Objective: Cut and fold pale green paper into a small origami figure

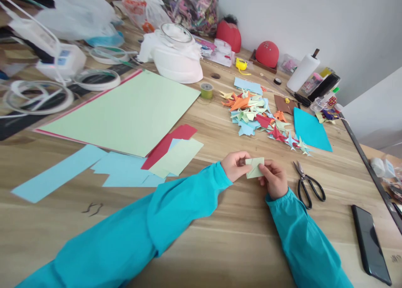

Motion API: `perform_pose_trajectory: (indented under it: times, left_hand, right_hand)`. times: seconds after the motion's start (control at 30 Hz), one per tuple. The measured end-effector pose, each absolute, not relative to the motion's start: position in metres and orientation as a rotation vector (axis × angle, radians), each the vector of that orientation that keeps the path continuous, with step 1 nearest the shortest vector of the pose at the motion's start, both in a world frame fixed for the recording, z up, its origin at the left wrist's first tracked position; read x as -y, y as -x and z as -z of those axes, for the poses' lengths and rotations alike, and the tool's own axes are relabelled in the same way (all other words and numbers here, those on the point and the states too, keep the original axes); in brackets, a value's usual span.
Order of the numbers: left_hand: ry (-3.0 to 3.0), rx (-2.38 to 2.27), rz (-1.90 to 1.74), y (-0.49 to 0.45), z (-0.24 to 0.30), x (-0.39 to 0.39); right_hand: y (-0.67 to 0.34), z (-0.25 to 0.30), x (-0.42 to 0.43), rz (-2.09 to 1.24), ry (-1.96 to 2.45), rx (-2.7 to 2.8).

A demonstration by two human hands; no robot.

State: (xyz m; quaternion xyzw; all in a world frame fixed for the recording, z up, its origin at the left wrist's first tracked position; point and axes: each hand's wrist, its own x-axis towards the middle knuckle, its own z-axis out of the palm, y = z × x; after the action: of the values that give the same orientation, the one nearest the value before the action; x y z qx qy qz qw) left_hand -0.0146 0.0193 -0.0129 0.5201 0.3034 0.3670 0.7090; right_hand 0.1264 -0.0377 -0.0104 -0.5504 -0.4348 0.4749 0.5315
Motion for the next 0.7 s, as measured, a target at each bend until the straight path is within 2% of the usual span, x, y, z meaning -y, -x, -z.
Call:
perform_pose_trajectory:
  times: [0.7]
  left_hand:
    - [-0.995, -0.771, -0.853, 0.0124, 0.0124, -0.0197]
  right_hand:
    - [-0.1237, 0.0114, 0.0395, -1.046, 1.309, 1.029]
